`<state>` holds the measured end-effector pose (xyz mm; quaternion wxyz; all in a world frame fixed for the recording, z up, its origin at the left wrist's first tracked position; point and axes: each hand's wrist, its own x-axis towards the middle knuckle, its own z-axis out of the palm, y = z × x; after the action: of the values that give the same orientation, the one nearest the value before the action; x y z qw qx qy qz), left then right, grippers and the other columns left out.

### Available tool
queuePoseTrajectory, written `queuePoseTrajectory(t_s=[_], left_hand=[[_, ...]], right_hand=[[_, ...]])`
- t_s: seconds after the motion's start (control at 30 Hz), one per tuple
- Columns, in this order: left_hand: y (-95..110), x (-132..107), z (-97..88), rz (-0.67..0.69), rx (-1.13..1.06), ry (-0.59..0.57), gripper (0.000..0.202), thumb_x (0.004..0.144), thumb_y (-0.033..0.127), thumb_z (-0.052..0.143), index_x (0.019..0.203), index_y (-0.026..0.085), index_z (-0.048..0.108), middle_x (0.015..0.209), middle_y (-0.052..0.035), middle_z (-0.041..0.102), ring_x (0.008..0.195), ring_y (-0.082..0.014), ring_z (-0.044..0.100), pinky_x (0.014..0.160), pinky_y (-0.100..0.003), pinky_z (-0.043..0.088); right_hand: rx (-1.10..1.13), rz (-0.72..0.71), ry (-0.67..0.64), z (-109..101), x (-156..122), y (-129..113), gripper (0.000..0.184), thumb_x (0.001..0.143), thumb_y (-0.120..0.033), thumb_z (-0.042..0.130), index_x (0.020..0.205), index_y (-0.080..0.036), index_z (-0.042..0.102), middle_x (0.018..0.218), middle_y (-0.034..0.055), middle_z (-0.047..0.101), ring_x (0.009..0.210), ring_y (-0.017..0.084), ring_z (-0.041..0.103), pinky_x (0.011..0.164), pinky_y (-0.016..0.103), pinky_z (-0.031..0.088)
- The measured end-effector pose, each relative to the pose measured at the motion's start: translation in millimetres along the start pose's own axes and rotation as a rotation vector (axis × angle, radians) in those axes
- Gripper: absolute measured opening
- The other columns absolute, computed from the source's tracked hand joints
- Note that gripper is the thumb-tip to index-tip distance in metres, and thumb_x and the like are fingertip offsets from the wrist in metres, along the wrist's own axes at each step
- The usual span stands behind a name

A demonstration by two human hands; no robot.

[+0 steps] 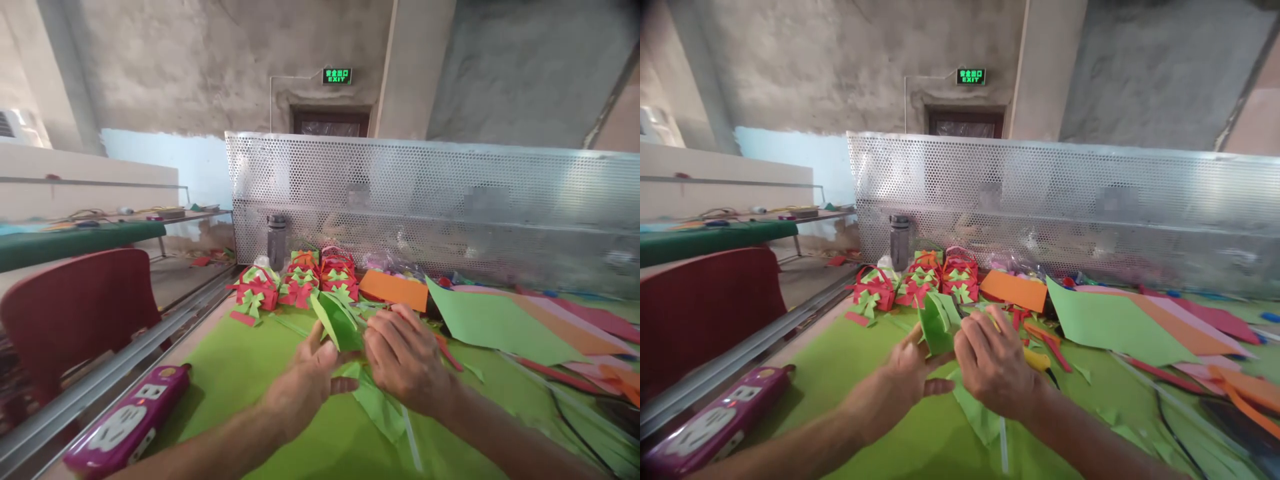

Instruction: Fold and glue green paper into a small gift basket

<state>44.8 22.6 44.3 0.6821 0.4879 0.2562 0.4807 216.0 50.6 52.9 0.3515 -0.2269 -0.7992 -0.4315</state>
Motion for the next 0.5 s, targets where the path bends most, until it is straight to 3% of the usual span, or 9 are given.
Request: queuePoseTrajectory(t_s=[0.13, 0.33, 0.5], left_hand=[[-9.0, -2.7, -2.0, 0.052, -0.098, 0.014, 0.047, 0.075, 0.034, 0.065, 0.118, 0.031, 0.048, 0.127, -0.0077, 0.052, 0.111, -0.0266, 0.052, 0.081, -0.039, 0.045], [-9.7, -1.7, -4.8, 0.045, -0.146, 0.160, 0.025, 0.084, 0.033, 0.052, 0.105, 0.021, 0.057, 0.103, -0.0062, 0.065, 0.092, -0.0198, 0.060, 0.072, -0.032, 0.050], [-2.4, 3.3, -13.2, -0.032, -0.112, 0.329, 0.018, 0.082, 0.028, 0.052, 0.093, 0.014, 0.057, 0.083, -0.0067, 0.067, 0.065, -0.0175, 0.062, 0.051, -0.030, 0.052]], right_hand=[[0.044, -0.012, -0.021, -2.9, -0.4, -13.1, 0.014, 0.078, -0.005, 0.049, 0.073, -0.011, 0.060, 0.078, 0.0108, 0.065, 0.080, 0.023, 0.058, 0.080, 0.046, 0.046], [0.130, -0.037, -0.033, -1.1, -1.0, -27.8, 0.015, 0.082, -0.009, 0.048, 0.075, -0.012, 0.061, 0.080, 0.0098, 0.066, 0.083, 0.024, 0.058, 0.088, 0.050, 0.040], [0.392, 0.079, -0.079, -5.0, 5.4, -25.0, 0.025, 0.091, -0.028, 0.042, 0.082, -0.013, 0.060, 0.078, 0.0082, 0.065, 0.079, 0.020, 0.058, 0.086, 0.045, 0.041]])
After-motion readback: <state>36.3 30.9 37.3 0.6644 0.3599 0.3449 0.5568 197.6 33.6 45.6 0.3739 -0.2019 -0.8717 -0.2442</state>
